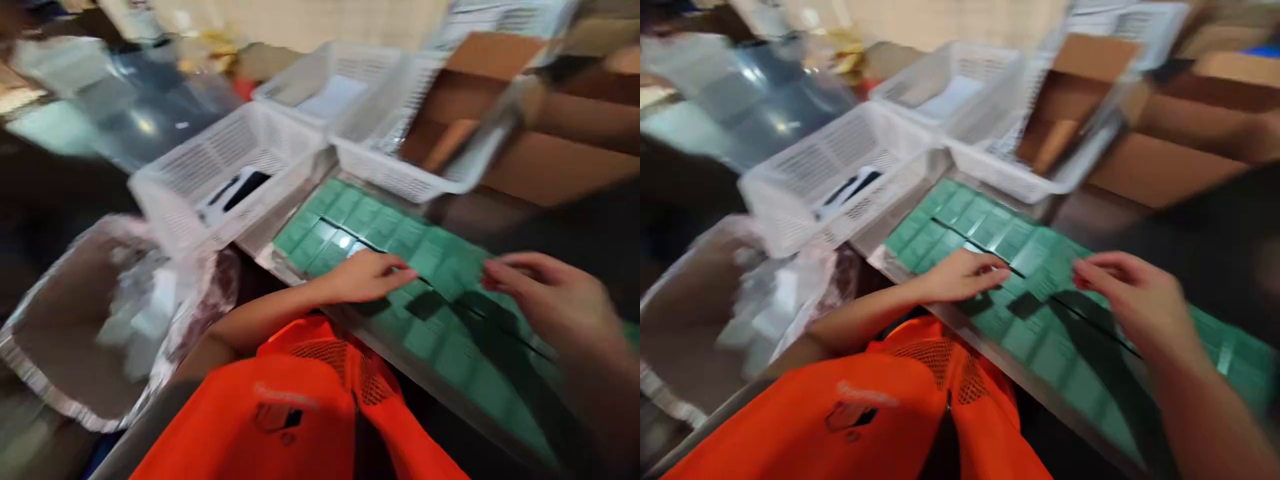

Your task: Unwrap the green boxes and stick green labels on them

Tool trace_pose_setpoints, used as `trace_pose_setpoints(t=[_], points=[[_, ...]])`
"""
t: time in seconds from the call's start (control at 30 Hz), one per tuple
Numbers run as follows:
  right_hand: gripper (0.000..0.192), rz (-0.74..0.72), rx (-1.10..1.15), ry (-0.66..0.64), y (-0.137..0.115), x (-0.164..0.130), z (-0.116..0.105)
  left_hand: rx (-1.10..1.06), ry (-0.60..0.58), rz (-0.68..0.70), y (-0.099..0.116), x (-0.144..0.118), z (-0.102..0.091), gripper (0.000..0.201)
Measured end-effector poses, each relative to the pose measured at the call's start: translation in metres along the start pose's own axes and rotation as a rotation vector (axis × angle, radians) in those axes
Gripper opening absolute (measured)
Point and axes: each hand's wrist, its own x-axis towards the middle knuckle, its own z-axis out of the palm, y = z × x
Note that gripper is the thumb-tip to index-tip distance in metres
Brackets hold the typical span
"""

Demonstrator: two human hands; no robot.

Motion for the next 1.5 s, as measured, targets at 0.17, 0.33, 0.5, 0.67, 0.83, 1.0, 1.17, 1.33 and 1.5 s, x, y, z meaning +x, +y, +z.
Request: trace_pose_setpoints(t=[0.17, 0.33, 0.5, 0.67, 0.83, 1.0, 1.17, 1.33, 1.5], points=[[0.059, 0.098, 0.492, -0.128, 0.009, 0.011, -0.01, -0.16, -0.127, -0.185, 0.004, 0.031, -0.003, 0.042], [0.04, 0.051, 0.631, -0.164, 0.012, 0.026, -0.004, -0.098, -0.122, -0.24, 0.017, 0.049, 0.013, 0.026], [0.021, -0.001, 0.521, -0.143, 0.013, 0.042, 0.007, -0.029, -0.019, -0.268, 0.013, 0.064, 0.021, 0.024], [0.023, -0.035, 0.092, -0.074, 0.02, 0.056, 0.019, 0.033, -0.018, -0.323, 0.011, 0.071, 0.023, 0.029], [0.024, -0.017, -0.044, -0.074, 0.023, 0.059, 0.024, 0.052, -0.055, -0.36, 0.009, 0.077, 0.024, 0.03], [0.022, -0.028, -0.11, -0.04, 0.023, 0.06, 0.027, 0.091, -0.062, -0.381, 0.008, 0.081, 0.025, 0.03], [0.02, -0.048, -0.104, -0.024, 0.027, 0.06, 0.032, 0.11, -0.056, -0.401, 0.008, 0.082, 0.025, 0.03], [0.032, -0.113, -0.124, 0.161, 0.034, 0.06, 0.039, 0.195, -0.084, -0.402, 0.01, 0.086, 0.025, 0.028], [0.048, -0.105, -0.205, 0.185, 0.027, 0.057, 0.042, 0.418, 0.069, -0.156, 0.019, 0.059, 0.031, 0.025]])
